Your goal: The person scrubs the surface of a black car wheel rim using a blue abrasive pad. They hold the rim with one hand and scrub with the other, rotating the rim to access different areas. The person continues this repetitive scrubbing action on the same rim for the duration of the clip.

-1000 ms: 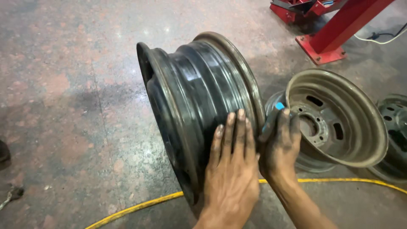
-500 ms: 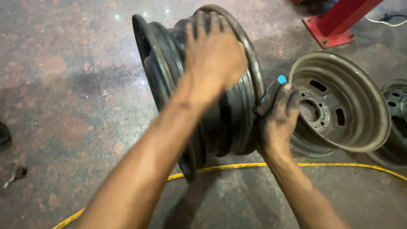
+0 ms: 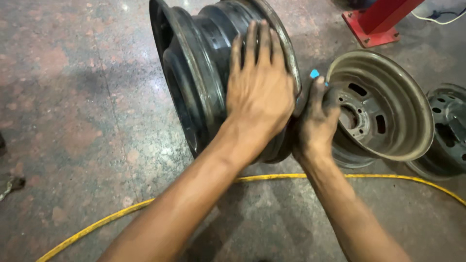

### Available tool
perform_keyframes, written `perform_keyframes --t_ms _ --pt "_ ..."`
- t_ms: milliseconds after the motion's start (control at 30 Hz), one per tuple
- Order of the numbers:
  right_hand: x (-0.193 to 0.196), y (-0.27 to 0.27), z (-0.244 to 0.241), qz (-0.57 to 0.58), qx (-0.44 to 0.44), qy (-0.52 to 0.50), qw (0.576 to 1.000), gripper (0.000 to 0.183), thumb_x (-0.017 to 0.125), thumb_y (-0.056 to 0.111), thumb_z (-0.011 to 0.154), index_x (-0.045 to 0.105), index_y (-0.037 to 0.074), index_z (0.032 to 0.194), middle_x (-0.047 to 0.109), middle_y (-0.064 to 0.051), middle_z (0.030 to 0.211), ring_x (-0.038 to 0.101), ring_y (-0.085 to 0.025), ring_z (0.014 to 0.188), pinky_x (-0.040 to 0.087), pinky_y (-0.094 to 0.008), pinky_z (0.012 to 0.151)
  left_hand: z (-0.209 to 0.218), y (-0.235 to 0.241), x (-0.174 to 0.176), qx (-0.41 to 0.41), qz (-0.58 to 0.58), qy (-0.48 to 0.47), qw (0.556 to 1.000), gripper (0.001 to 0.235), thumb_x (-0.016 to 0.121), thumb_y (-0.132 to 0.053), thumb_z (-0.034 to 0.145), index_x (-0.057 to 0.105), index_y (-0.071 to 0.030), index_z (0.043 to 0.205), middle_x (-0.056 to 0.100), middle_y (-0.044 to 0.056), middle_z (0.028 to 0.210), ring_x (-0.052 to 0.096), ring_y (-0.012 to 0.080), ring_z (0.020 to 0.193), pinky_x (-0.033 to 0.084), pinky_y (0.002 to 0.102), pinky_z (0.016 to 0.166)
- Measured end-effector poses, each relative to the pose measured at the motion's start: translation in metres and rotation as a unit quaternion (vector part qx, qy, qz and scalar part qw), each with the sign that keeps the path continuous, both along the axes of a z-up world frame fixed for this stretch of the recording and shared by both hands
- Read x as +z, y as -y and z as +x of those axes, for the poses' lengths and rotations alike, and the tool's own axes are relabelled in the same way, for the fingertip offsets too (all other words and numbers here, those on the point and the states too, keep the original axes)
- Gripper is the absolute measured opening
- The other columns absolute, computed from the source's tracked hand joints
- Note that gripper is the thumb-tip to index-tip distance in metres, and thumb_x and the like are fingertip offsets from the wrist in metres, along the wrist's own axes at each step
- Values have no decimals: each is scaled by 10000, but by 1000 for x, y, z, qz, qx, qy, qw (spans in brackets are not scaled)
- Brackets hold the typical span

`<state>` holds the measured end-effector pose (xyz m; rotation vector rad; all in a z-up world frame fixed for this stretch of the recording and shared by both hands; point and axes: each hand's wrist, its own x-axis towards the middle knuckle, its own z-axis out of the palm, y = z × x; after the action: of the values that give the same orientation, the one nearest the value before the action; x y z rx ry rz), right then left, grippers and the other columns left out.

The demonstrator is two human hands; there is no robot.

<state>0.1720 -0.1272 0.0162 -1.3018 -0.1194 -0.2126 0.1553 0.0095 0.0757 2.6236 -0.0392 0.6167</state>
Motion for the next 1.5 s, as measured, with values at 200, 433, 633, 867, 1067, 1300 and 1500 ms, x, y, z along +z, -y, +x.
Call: perform_keyframes --t_ms 200,433,633,867,1067,1300,1500 --pt "45 22 -17 22 2 -23 1000 127 644 195 1086 620 72 1105 650 -8 932 598 -112 797 515 -289 723 -69 -15 -4 -103 129 6 986 341 528 -160 917 635 -41 1218 394 191 1582 230 388 1544 120 608 1260" --pt "59 4 -56 -551 -133 370 736 175 764 116 1032 638 8 1088 640 -164 987 666 -319 855 532 -407 747 -39 -50 9 125 8 63 990 720 690 -222 931 417 194 1451 285 378 1573 166 488 1505 110 642 1220" --pt "44 2 -73 -630 -159 363 668 185 737 92 945 623 3 1060 548 -211 995 590 -431 898 467 -523 752 -47 -45 7 186 8 18 982 794 648 -182 885 333 186 1514 229 365 1600 226 501 1504 178 573 1261" --pt "71 -24 -18 -676 -169 419 582 327 751 113 859 635 -10 1139 602 -197 1095 619 -392 966 488 -488 708 -39 -39 -2 211 -7 52 976 578 565 -69 1025 356 249 1460 243 390 1595 349 474 1490 238 514 1283" --pt "71 -17 -36 -694 -191 438 538 300 762 146 848 636 -5 1075 618 -206 1080 631 -383 929 522 -466 703 -38 -34 -4 217 -18 78 973 540 538 -59 1030 383 252 1442 234 404 1589 332 479 1506 232 506 1295" --pt "67 -10 -39 -700 -154 407 566 269 788 146 950 681 0 1148 608 -186 1063 634 -382 940 512 -460 715 -35 -40 6 209 -25 80 974 570 539 -79 993 386 271 1418 233 415 1565 324 493 1491 223 509 1279" --pt "78 -30 7 -675 -175 453 555 211 780 142 935 637 19 1030 616 -157 1058 645 -354 940 509 -459 733 -38 -37 -2 206 -13 81 975 537 522 -43 1038 376 272 1448 229 418 1585 321 497 1505 224 518 1296"
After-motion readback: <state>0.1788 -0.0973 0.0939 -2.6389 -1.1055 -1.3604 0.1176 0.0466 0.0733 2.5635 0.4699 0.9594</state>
